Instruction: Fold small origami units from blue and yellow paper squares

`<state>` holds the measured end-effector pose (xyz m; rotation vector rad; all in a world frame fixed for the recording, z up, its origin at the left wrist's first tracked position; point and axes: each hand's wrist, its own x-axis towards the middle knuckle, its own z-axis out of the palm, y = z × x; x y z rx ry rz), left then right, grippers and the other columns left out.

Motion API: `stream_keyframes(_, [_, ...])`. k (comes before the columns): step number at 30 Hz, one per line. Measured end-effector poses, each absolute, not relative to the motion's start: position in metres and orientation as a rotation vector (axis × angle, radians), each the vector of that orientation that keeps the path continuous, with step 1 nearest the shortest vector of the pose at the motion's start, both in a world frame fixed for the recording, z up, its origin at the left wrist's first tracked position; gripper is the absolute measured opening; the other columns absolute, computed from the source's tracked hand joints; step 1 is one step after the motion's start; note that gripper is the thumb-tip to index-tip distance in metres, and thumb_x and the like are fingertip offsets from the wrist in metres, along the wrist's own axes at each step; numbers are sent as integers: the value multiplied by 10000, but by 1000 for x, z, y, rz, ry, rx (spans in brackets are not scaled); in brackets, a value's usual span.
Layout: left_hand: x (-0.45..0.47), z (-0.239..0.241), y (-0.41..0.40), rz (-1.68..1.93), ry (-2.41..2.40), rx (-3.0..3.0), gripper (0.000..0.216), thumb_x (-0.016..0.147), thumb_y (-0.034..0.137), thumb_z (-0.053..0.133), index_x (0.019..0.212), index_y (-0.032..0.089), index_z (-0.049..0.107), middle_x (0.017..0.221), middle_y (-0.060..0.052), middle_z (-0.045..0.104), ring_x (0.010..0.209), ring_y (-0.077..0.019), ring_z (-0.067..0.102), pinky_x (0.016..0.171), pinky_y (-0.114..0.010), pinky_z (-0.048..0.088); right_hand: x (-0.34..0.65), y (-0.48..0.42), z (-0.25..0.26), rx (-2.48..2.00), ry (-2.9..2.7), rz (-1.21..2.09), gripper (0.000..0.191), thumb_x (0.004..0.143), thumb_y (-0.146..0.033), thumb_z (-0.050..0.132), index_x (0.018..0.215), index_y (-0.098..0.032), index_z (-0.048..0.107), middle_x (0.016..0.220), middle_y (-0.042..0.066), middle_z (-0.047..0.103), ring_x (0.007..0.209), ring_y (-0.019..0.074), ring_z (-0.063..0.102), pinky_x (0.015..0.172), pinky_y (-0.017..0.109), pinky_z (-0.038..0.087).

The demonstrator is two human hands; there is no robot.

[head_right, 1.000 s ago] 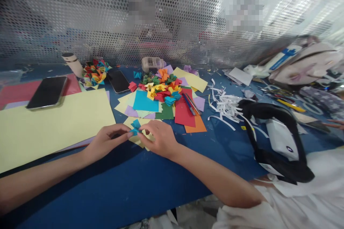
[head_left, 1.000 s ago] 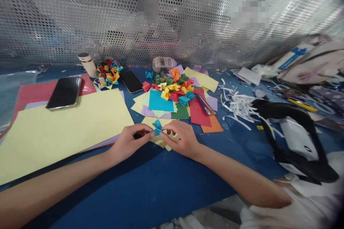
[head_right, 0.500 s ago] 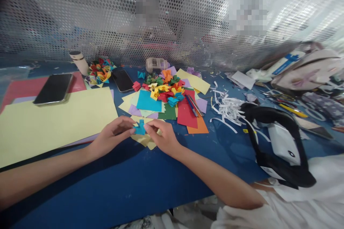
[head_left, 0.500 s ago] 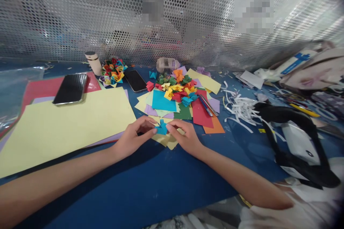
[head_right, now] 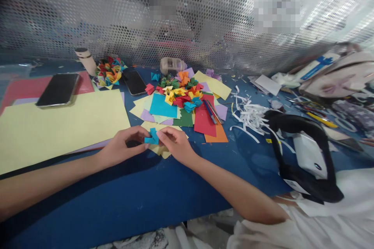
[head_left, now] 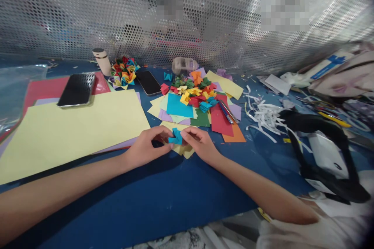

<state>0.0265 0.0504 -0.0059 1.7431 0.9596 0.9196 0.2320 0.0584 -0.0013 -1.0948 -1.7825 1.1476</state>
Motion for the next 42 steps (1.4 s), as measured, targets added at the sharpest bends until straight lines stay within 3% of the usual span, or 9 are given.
stream_keyframes(7, [25,-11,53,969,947,1746,124,821,295,676,862,177,679,951,-35,556,749,-121,614,676,-250,540,230,56,-5,-1065,-1768,1169,198,894,-376,601,915,-181,630,729,7,670,626,121,658,598,228,547])
stream_keyframes(11, [26,-12,54,963,947,1705,140,823,318,683,817,178,693,969,-37,553,708,-106,604,647,-243,539,233,57,-3,-939,-2006,829,184,919,-269,556,1072,-209,639,889,45,696,765,140,663,674,256,550])
stream_keyframes(15, [27,-10,52,925,935,1712,157,840,329,665,823,176,695,921,-45,620,732,-128,626,624,-225,535,238,60,-1,-767,-2243,522,206,935,-218,509,1073,-207,663,943,72,661,847,158,639,741,292,536])
stream_keyframes(20, [25,-9,50,826,1000,1784,187,831,374,674,820,191,709,818,-30,694,736,-150,641,570,-202,491,241,64,1,-747,-2274,559,169,903,-262,567,1024,-177,648,866,60,657,761,155,622,692,287,535])
stream_keyframes(27, [25,-10,51,795,1007,1755,204,836,379,664,790,182,689,731,6,680,648,-121,594,570,-204,452,243,67,3,-757,-2248,751,208,860,-298,663,1024,-169,660,860,55,674,719,137,632,672,265,539])
stream_keyframes(34, [27,-10,52,854,1011,1689,208,819,383,670,818,176,688,824,-29,689,734,-153,628,606,-226,493,240,69,-2,-818,-2112,842,254,848,-383,687,1021,-197,696,916,64,702,755,154,671,705,287,566])
stream_keyframes(42, [26,-16,55,932,957,1603,140,805,341,708,809,202,714,1012,-62,638,863,-172,631,625,-231,534,235,63,0,-805,-2076,753,224,829,-352,716,1002,-211,730,847,48,724,720,152,672,689,286,561])
